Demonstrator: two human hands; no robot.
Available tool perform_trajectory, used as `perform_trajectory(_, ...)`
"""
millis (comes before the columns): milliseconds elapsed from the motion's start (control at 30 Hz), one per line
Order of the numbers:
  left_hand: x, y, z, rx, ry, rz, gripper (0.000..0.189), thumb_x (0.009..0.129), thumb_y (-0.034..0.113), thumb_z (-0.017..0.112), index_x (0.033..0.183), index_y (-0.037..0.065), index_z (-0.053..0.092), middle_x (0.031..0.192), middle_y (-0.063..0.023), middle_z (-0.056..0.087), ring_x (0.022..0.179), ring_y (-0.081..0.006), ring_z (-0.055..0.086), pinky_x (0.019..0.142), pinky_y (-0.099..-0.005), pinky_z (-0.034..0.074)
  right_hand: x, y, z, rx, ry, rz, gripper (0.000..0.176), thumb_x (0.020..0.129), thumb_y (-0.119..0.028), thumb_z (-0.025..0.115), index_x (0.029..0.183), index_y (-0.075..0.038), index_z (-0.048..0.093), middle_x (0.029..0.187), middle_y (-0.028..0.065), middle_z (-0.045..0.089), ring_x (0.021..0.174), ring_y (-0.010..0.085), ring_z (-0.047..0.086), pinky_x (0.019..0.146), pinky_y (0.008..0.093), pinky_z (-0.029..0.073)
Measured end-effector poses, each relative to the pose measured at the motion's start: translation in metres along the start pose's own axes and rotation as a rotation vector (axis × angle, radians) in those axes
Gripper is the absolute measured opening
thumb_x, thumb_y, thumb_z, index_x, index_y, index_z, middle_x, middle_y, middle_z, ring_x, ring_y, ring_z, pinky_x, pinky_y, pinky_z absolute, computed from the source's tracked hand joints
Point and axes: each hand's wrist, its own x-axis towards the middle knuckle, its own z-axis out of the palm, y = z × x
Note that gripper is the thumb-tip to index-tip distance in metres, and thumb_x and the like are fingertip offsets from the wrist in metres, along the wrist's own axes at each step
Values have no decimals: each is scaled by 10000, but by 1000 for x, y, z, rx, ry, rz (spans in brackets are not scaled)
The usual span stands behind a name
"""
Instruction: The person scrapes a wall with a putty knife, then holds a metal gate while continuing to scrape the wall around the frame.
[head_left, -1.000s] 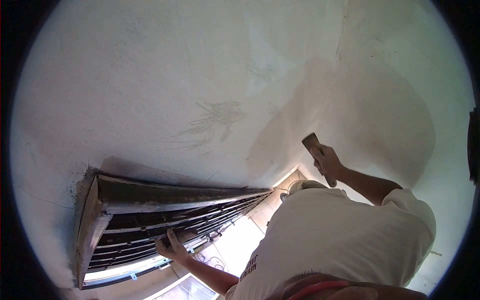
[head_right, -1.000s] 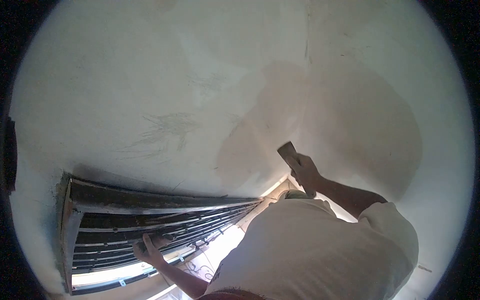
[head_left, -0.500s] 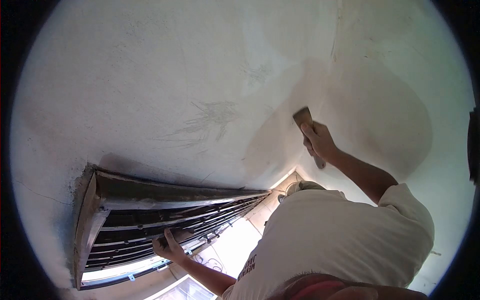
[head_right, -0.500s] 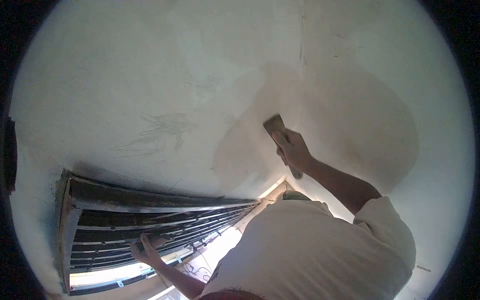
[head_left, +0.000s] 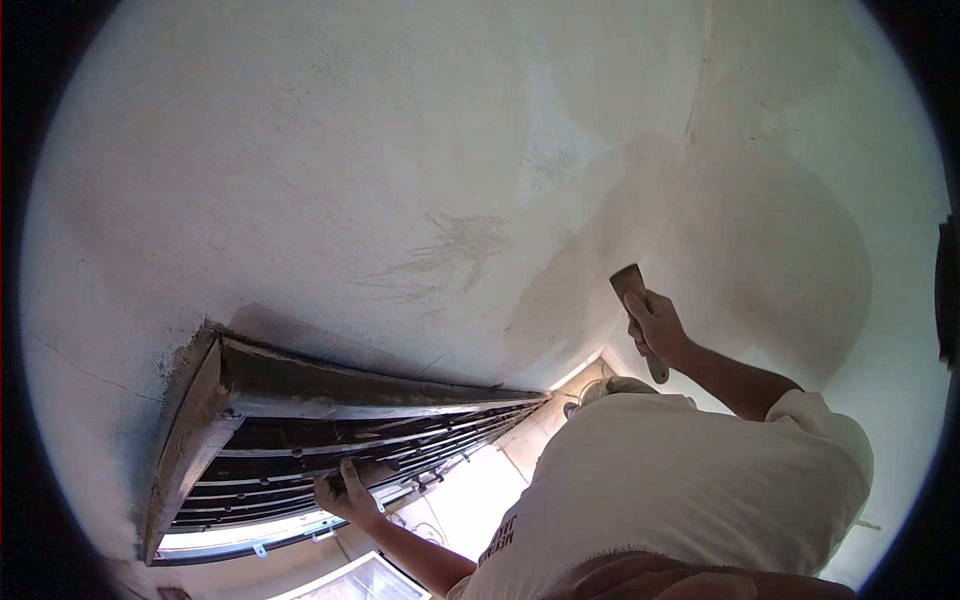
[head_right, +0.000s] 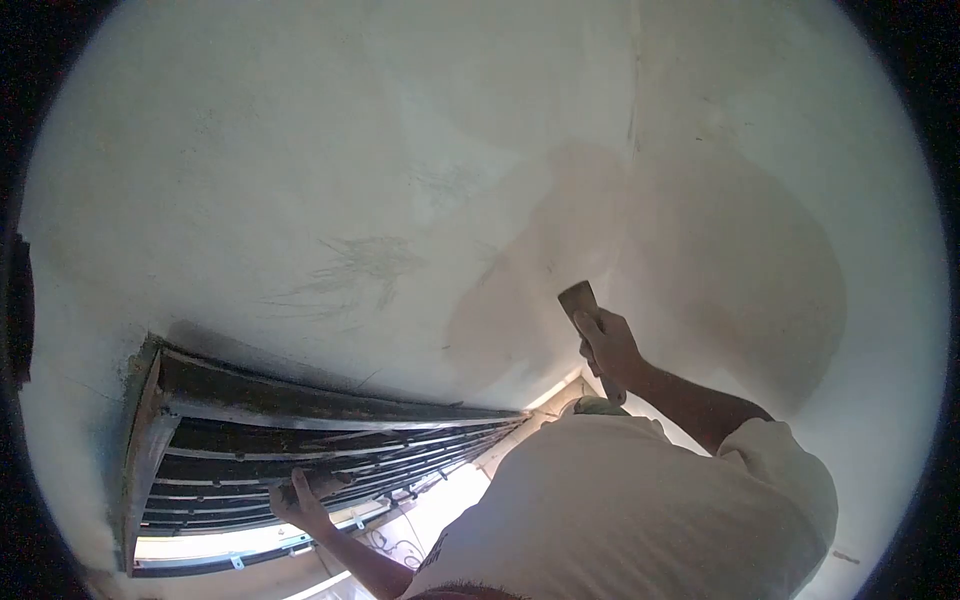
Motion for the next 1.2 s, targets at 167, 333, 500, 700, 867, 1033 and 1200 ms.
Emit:
perform_trajectory(167, 2, 9, 3, -52, 18, 0, 261, 773, 168, 706, 929, -23, 618, 827, -90, 627, 736, -160, 543, 677, -290, 430, 0, 47, -9, -82, 36, 37, 309, 925, -344, 485, 755, -103, 394, 500, -22, 372, 365, 59, 320, 324, 240, 287)
perform_trajectory(333, 0, 6, 4, -89, 20, -31, 290, 768, 183, 719, 940, -28, 617, 839, -91, 624, 745, -164, 538, 681, -290, 428, 4, -11, 9, -24, 34, -45, 309, 920, -343, 490, 767, -85, 414, 499, -18, 388, 360, 66, 351, 328, 244, 317)
perform_trajectory(500, 2, 10, 5, -15, 55, 50, 263, 802, 212, 675, 888, -24, 599, 793, -100, 625, 698, -175, 553, 657, -310, 451, -10, 19, -10, -115, 68, -36, 327, 922, -352, 484, 752, -86, 397, 494, -20, 385, 352, 69, 352, 325, 244, 324)
perform_trajectory(700, -1, 11, 4, -38, 34, -57, 267, 781, 151, 703, 948, -36, 612, 850, -97, 625, 751, -166, 534, 689, -296, 430, 10, -18, -3, -87, 33, -68, 338, 928, -345, 468, 724, -83, 408, 489, -14, 392, 356, 74, 382, 320, 254, 337)
perform_trajectory(867, -2, 10, 7, -31, 80, -15, 290, 782, 171, 705, 959, -36, 605, 830, -96, 610, 739, -176, 526, 686, -308, 429, -4, 35, -21, -144, 45, 21, 345, 931, -342, 465, 714, -80, 409, 483, -10, 399, 347, 75, 372, 317, 250, 328)
perform_trajectory(1033, -5, 6, 7, 34, 113, 8, 296, 781, 186, 709, 948, -34, 602, 819, -93, 603, 728, -173, 518, 681, -311, 427, 15, -17, -2, -123, 29, -64, 322, 921, -319, 479, 735, -60, 436, 495, -14, 421, 366, 66, 398, 324, 246, 343)
perform_trajectory(1200, -2, 6, 5, 19, 65, 0, 246, 801, 208, 686, 827, -18, 594, 776, -95, 626, 689, -161, 544, 630, -301, 442, 3, 19, -17, -62, 22, 8, 336, 928, -337, 475, 721, -80, 413, 480, -11, 402, 336, 74, 361, 311, 245, 326)
